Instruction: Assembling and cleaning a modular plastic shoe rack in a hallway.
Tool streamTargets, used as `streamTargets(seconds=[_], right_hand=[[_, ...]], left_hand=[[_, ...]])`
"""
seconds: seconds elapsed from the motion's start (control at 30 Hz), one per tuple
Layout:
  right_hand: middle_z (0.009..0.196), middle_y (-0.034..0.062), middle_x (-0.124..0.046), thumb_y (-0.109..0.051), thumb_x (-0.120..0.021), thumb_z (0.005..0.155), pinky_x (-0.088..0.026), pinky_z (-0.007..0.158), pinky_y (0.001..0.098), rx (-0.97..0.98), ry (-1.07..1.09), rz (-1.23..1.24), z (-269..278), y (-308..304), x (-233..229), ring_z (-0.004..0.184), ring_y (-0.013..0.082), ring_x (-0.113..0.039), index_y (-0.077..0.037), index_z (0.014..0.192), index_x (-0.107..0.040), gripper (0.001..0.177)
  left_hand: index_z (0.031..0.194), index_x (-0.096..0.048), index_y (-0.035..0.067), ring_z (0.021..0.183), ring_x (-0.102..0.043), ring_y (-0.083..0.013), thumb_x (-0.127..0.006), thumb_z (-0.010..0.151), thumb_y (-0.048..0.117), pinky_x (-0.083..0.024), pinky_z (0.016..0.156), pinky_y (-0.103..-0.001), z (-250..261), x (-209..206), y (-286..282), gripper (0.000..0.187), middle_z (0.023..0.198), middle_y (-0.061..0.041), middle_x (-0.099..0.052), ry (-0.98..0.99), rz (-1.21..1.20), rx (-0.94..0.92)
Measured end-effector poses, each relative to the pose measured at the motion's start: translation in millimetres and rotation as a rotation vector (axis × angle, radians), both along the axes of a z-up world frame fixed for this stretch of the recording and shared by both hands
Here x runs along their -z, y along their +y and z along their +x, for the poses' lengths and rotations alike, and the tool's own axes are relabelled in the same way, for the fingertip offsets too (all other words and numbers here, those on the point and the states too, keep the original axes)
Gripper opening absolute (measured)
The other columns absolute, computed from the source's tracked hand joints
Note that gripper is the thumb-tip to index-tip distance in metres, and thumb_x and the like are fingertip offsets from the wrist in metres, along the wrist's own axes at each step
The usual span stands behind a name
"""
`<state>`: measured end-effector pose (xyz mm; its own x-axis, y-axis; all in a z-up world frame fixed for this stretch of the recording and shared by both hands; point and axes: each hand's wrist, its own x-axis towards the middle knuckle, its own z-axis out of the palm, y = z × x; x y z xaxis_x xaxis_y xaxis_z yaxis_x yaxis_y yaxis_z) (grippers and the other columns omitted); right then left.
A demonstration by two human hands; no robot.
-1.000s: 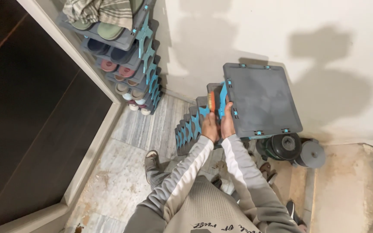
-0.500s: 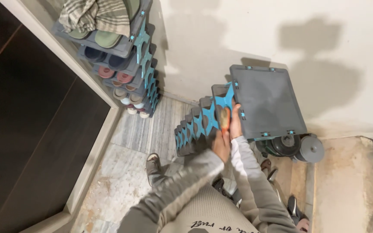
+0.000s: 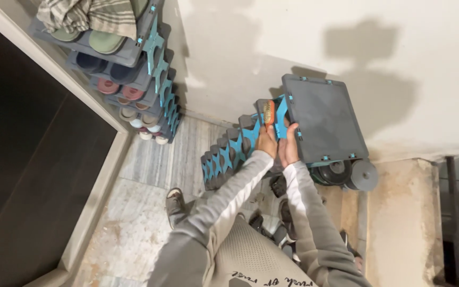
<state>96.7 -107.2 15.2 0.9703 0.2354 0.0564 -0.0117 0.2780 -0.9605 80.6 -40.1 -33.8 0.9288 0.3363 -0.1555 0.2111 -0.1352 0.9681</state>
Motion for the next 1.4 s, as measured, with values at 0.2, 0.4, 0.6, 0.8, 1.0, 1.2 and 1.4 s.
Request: streamTargets(seconds=[0.2,0.4,0.6,0.8,1.0,1.2,1.4], right_hand=[[0.153,0.0111,-0.048,-0.074,-0.036,0.096,-0.034,0.118,0.0456,0.033,0.248,0.156,-2,-15,-19,0.14,0.0286,-0.044,-0.01,0.158,-0.039,0.09],[0.16,0.0077,-0.045,-0.075,-0.039,0.095,-0.03,0.123,0.0413,-0.03,0.058,0.066,6,-18,-17,0.147,0.0237,-0.042,-0.007,0.158,-0.038,0.093],[0.158,0.008,-0.047,-0.076,-0.039,0.096,-0.029,0.125,0.0407,-0.065,0.048,0.098,12,-34,-13,0.147,0.0237,-0.042,-0.004,0.157,-0.038,0.094],[0.147,0.0118,-0.053,-0.073,-0.034,0.097,-0.036,0.116,0.045,-0.026,0.226,0.269,19,-44,-16,0.135,0.0279,-0.049,-0.005,0.155,-0.041,0.089],[0.151,0.008,-0.053,-0.071,-0.037,0.098,-0.037,0.12,0.0398,0.002,0.114,0.165,12,-49,-20,0.138,0.022,-0.05,-0.006,0.156,-0.04,0.087],[0.148,0.007,-0.056,-0.069,-0.037,0.099,-0.039,0.119,0.0387,0.063,0.135,0.211,9,-56,-12,0.138,0.0209,-0.052,-0.006,0.152,-0.045,0.083],[0.147,0.0064,-0.056,-0.067,-0.038,0.099,-0.038,0.119,0.0394,0.03,0.184,0.275,5,-49,-26,0.136,0.0222,-0.053,-0.009,0.151,-0.044,0.078]], left_hand=[[0.146,-0.035,-0.001,0.084,-0.066,-0.0568,-0.04,0.104,0.043,-0.05,0.076,-0.063,-52,14,-37,0.061,0.095,-0.038,-0.066,-0.172,0.075,0.06],[0.124,-0.047,0.004,0.088,-0.066,-0.0548,-0.047,0.105,0.047,-0.051,0.075,-0.061,2,-3,-28,0.047,0.092,-0.034,-0.07,0.026,-0.055,0.015],[0.128,-0.048,0.007,0.092,-0.065,-0.0549,-0.037,0.109,0.046,-0.049,0.077,-0.062,1,-21,-22,0.045,0.098,-0.035,-0.068,0.107,0.057,0.167],[0.128,-0.048,0.006,0.086,-0.066,-0.0551,-0.037,0.108,0.045,-0.049,0.075,-0.064,-33,-15,-48,0.046,0.092,-0.034,-0.069,0.076,0.141,0.171],[0.124,-0.05,0.007,0.082,-0.064,-0.0567,-0.039,0.106,0.047,-0.05,0.068,-0.064,28,9,-59,0.045,0.087,-0.033,-0.069,-0.036,0.052,-0.043],[0.124,-0.053,0.007,0.08,-0.067,-0.0524,-0.035,0.113,0.047,-0.05,0.068,-0.061,-2,7,-44,0.045,0.088,-0.03,-0.071,0.055,0.177,0.144],[0.127,-0.054,0.007,0.077,-0.066,-0.0551,-0.04,0.105,0.043,-0.05,0.064,-0.063,-35,52,-86,0.045,0.087,-0.034,-0.068,-0.333,0.199,-0.049]])
